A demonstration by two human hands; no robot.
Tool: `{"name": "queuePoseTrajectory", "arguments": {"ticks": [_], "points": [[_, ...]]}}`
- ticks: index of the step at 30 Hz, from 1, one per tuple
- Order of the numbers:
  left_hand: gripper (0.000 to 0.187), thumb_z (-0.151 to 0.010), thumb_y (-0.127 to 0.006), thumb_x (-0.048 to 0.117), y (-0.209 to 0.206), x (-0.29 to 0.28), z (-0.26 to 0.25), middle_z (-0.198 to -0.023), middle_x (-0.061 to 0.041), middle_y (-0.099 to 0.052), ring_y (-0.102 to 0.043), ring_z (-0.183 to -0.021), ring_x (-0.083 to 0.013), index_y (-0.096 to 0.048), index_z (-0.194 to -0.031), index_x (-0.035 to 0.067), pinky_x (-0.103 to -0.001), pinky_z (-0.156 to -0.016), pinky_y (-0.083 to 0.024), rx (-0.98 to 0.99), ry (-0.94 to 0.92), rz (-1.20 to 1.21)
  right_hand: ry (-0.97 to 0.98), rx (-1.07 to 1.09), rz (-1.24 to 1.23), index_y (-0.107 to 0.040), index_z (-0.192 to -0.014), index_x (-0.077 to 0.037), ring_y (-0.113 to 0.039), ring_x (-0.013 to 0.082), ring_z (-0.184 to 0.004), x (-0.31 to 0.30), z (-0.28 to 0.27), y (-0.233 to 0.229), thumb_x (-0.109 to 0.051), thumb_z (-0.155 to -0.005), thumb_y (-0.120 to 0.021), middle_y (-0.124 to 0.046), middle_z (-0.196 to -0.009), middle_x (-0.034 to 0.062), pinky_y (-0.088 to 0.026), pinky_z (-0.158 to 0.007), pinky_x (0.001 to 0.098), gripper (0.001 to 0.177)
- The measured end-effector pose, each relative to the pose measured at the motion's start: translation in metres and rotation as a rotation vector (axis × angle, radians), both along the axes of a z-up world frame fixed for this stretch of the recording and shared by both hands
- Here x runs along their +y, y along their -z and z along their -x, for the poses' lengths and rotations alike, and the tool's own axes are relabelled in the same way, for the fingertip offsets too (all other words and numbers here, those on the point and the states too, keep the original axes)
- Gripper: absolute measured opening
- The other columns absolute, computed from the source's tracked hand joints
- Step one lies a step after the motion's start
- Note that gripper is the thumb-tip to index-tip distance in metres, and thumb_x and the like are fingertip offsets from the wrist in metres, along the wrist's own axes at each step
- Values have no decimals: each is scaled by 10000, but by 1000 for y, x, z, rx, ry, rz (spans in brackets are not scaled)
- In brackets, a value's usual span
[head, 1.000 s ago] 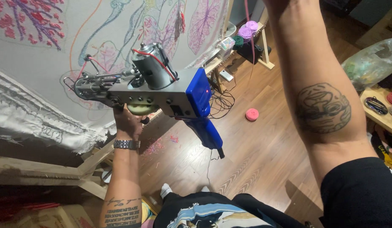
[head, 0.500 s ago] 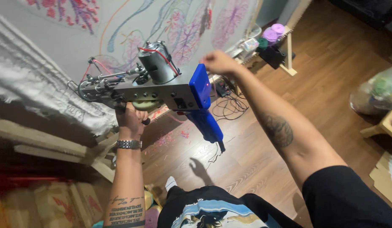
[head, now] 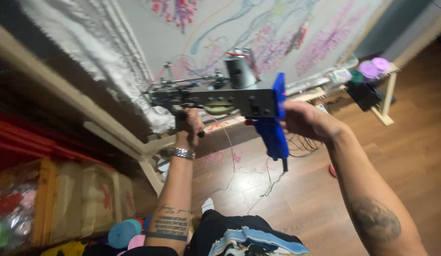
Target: Use a tufting gun to create a pattern on a rug stretched on a frame.
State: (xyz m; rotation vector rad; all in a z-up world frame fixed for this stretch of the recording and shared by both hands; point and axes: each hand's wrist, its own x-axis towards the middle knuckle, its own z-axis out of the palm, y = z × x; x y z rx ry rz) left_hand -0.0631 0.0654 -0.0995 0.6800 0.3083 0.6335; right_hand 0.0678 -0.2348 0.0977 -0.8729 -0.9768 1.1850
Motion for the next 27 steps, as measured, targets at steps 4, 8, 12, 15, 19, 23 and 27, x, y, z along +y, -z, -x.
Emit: {"name": "queuePoseTrajectory", "arguments": {"ticks": [4, 8, 12, 15, 19, 23, 27], "points": [[160, -785, -604, 147, -95, -60, 32, -502, 67, -349, -409, -400, -91, -547, -707, 20, -171, -442, -338, 498, -182, -809, 151, -123, 58, -570, -1089, 17, -683, 310, -833, 1, 26, -12, -278, -685, -725, -676, -934, 193, -586, -635, 446, 524], [151, -794, -673, 172, -35, -42, 11, -412, -22, -432, -436, -329, -117, -575, -737, 73, -236, -311, -284, 333, -356, -400, 335, -183, 119, -597, -888, 59, -663, 314, -619, 1, 37, -3, -84, -724, -684, -633, -717, 175, -564, -549, 466, 235], [126, -817, -645, 181, -50, -45, 22, -472, 7, -462, -418, -403, -71, -591, -763, 80, -207, -376, -296, 324, -276, -533, 425, 3, 148, -570, -822, 16, -537, 239, -510, 0, 41, 12, -88, -764, -637, -547, -634, 129, -463, -460, 397, 137], [173, -829, -598, 185, -99, -60, 40, -509, 40, -441, -371, -420, -69, -557, -715, 62, -227, -389, -278, 320, -150, -590, 426, 103, 159, -553, -839, -21, -463, 188, -484, 2, 38, 19, -104, -760, -623, -523, -619, 113, -377, -423, 312, 135], [391, -828, -572, 419, -114, -60, 42, -434, 56, -410, -337, -362, -59, -687, -875, 48, -202, -355, -278, 282, -50, -721, 549, 75, 196, -549, -861, -23, -491, 194, -507, 5, 32, 27, -133, -727, -637, -569, -693, 137, -390, -420, 341, 195], [359, -847, -560, 397, -104, -48, 32, -493, 35, -465, -379, -417, -64, -702, -887, 70, -210, -386, -277, 308, -21, -793, 530, 125, 148, -552, -890, -26, -481, 183, -514, 10, 27, 31, -125, -757, -614, -580, -713, 140, -378, -421, 307, 177], [206, -866, -594, 269, -90, -29, 17, -708, -5, -617, -427, -448, -67, -692, -882, 88, -203, -394, -299, 196, 43, -742, 544, 79, 167, -554, -845, -46, -458, 189, -437, 19, 22, 29, -156, -755, -621, -532, -596, 125, -359, -376, 302, 158]]}}
